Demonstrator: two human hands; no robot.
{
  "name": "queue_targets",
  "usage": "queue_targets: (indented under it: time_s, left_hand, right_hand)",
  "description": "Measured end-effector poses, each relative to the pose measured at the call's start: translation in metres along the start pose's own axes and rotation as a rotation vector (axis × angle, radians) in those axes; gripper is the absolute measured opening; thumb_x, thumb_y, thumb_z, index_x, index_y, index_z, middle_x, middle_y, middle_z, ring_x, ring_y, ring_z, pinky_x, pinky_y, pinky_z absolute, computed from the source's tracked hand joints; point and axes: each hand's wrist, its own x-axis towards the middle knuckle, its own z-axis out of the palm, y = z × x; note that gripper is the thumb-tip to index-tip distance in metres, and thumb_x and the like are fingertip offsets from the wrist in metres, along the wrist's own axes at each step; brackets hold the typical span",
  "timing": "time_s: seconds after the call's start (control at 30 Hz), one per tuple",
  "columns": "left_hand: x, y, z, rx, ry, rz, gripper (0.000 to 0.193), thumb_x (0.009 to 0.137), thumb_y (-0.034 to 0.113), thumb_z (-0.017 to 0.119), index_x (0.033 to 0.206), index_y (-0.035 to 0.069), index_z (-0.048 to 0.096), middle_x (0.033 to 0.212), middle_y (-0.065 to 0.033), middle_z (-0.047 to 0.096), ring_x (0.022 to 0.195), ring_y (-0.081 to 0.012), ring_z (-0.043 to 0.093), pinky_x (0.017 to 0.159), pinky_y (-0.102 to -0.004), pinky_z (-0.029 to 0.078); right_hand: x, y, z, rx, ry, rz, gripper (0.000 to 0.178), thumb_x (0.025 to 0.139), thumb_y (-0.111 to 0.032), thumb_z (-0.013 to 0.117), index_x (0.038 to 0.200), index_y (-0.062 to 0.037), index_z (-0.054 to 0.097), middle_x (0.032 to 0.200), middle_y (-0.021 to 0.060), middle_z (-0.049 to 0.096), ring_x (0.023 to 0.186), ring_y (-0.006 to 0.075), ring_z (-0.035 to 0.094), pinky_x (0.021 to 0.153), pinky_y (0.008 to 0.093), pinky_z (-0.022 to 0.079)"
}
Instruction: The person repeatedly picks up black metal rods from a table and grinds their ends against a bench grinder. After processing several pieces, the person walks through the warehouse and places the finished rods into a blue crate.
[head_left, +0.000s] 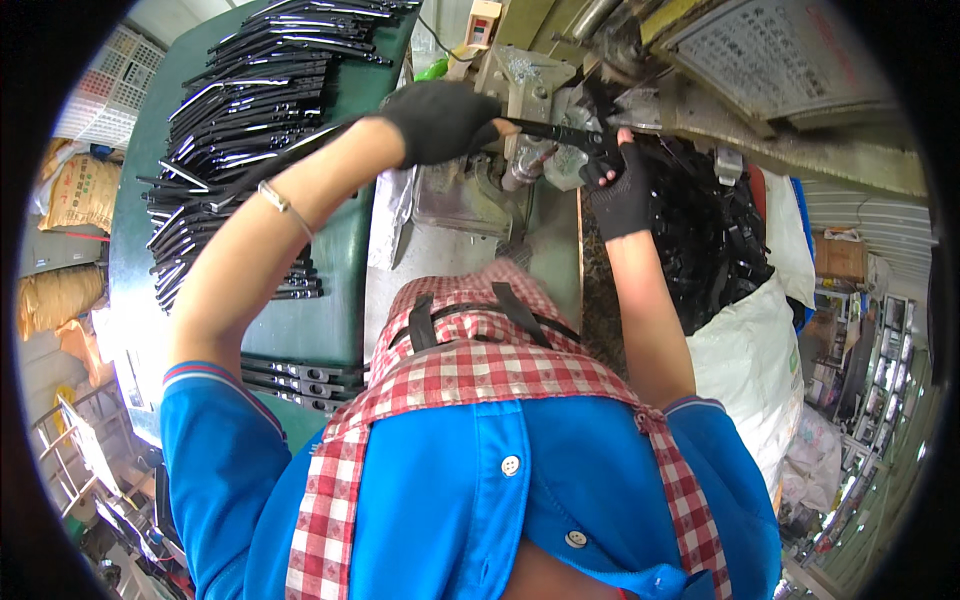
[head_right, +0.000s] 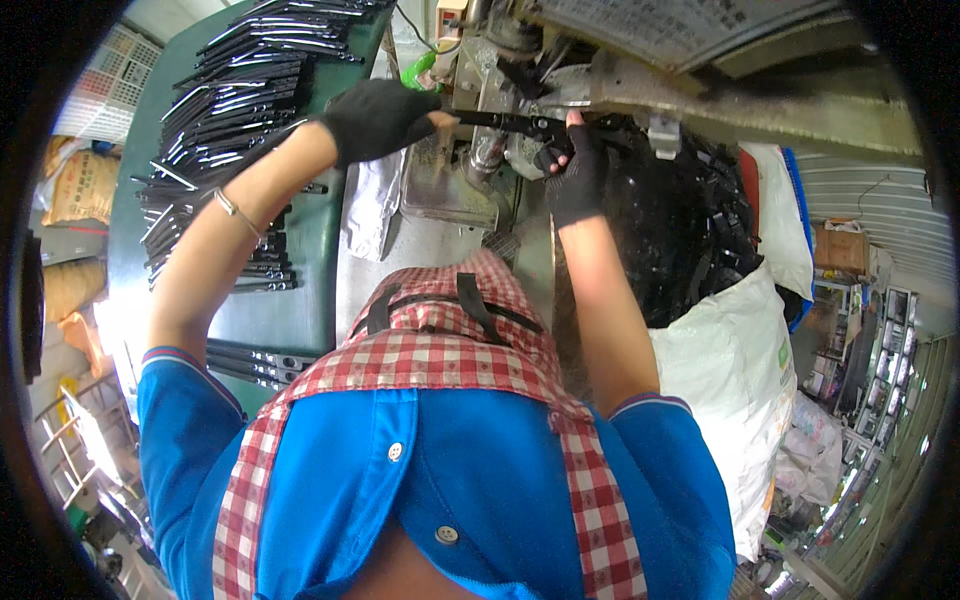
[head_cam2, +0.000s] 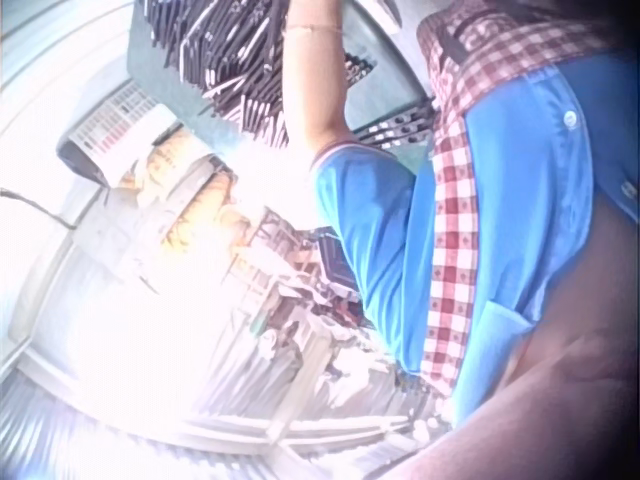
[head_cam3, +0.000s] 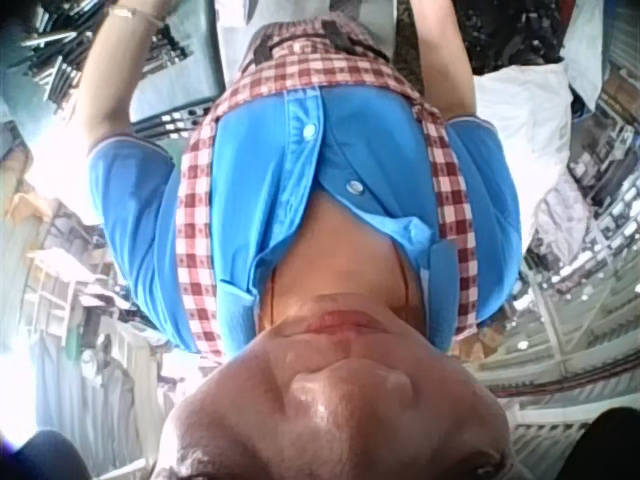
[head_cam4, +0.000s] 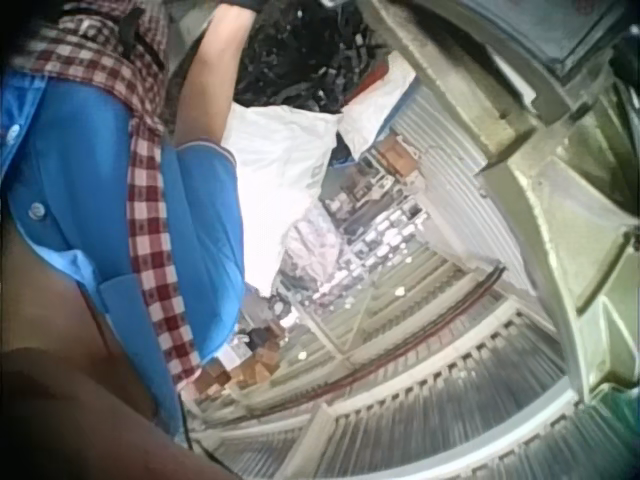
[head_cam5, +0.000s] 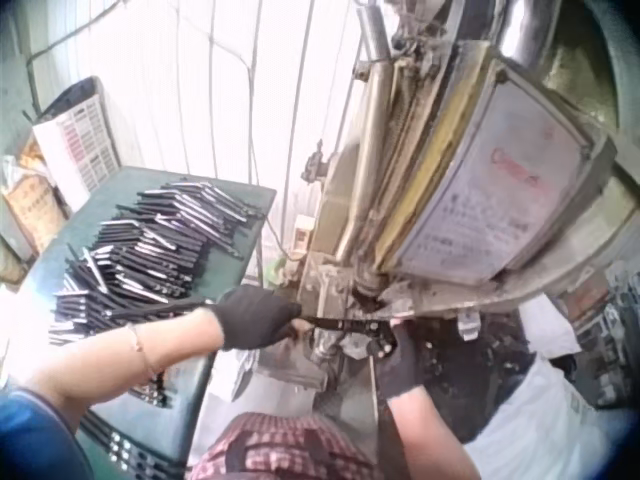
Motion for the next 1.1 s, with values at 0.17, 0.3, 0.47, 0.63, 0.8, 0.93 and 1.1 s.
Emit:
queue_targets:
  time_s: [0.17,0.3,0.47,0.63,0.8,0.93,1.1]
  left_hand:
    - [0.002,-0.006,0.012,0.199,0.108,0.06,0.037,0.094,0.047,0.045,0.099,0.014,0.061,0.075,-0.0137,0.065,0.068,-0.0332,0.065,0.061,-0.045,0.05]
    - [0.005,-0.012,0.014,0.182,0.123,0.078,0.032,0.093,0.045,0.049,0.1,0.016,0.059,0.074,-0.0118,0.065,0.067,-0.0328,0.065,0.059,-0.045,0.049]
    - [-0.005,-0.005,0.014,0.116,0.167,0.046,0.024,0.087,0.036,0.057,0.099,0.016,0.06,0.078,-0.0104,0.066,0.071,-0.032,0.065,0.063,-0.0441,0.05]
    - [-0.002,0.002,0.014,0.075,0.071,-0.028,0.017,0.082,0.025,0.06,0.095,0.015,0.061,0.085,-0.0095,0.066,0.08,-0.0309,0.065,0.068,-0.0424,0.05]
    - [0.005,-0.015,0.024,0.094,0.114,0.049,0.021,0.083,0.027,0.062,0.1,0.015,0.061,0.081,-0.0126,0.065,0.076,-0.0322,0.065,0.065,-0.0438,0.051]
    - [0.0,-0.018,0.025,0.057,0.103,0.014,0.02,0.083,0.03,0.062,0.092,0.013,0.061,0.076,-0.0129,0.062,0.074,-0.0337,0.063,0.064,-0.0451,0.049]
    - [-0.002,-0.019,0.016,0.036,0.076,0.021,0.023,0.083,0.033,0.062,0.094,0.012,0.058,0.078,-0.0128,0.062,0.076,-0.0344,0.063,0.066,-0.0461,0.048]
  right_hand:
    - [-0.009,0.002,0.008,-0.037,0.116,-0.002,0.029,0.092,-0.033,0.059,0.069,-0.0169,0.05,0.048,-0.0032,0.035,0.042,0.0122,0.033,0.049,0.0272,0.03]
    - [-0.006,0.005,0.007,-0.066,0.089,-0.043,0.031,0.092,-0.034,0.059,0.067,-0.0171,0.051,0.048,-0.0029,0.036,0.043,0.0122,0.034,0.049,0.0266,0.03]
    - [-0.011,0.002,0.012,-0.009,0.133,0.03,0.026,0.093,-0.032,0.058,0.073,-0.016,0.052,0.049,-0.0023,0.039,0.046,0.0124,0.038,0.049,0.0261,0.033]
    - [-0.008,0.01,-0.007,-0.069,0.065,0.044,0.022,0.095,-0.033,0.054,0.096,-0.012,0.056,0.061,0.0,0.047,0.057,0.0143,0.046,0.06,0.0277,0.041]
    - [-0.032,0.027,-0.028,-0.175,-0.203,0.077,0.035,0.096,-0.034,0.053,0.119,-0.0077,0.053,0.084,0.0027,0.055,0.07,0.0172,0.054,0.07,0.0348,0.047]
    - [-0.022,0.031,-0.061,-0.404,-0.099,0.02,0.019,0.092,-0.014,0.058,0.11,-0.0057,0.056,0.092,0.0029,0.058,0.072,0.0138,0.055,0.066,0.0313,0.049]
    - [0.023,0.029,-0.077,-0.84,-0.078,0.058,0.014,0.085,-0.009,0.062,0.098,-0.0046,0.062,0.089,0.0051,0.062,0.078,0.0142,0.06,0.066,0.0289,0.05]
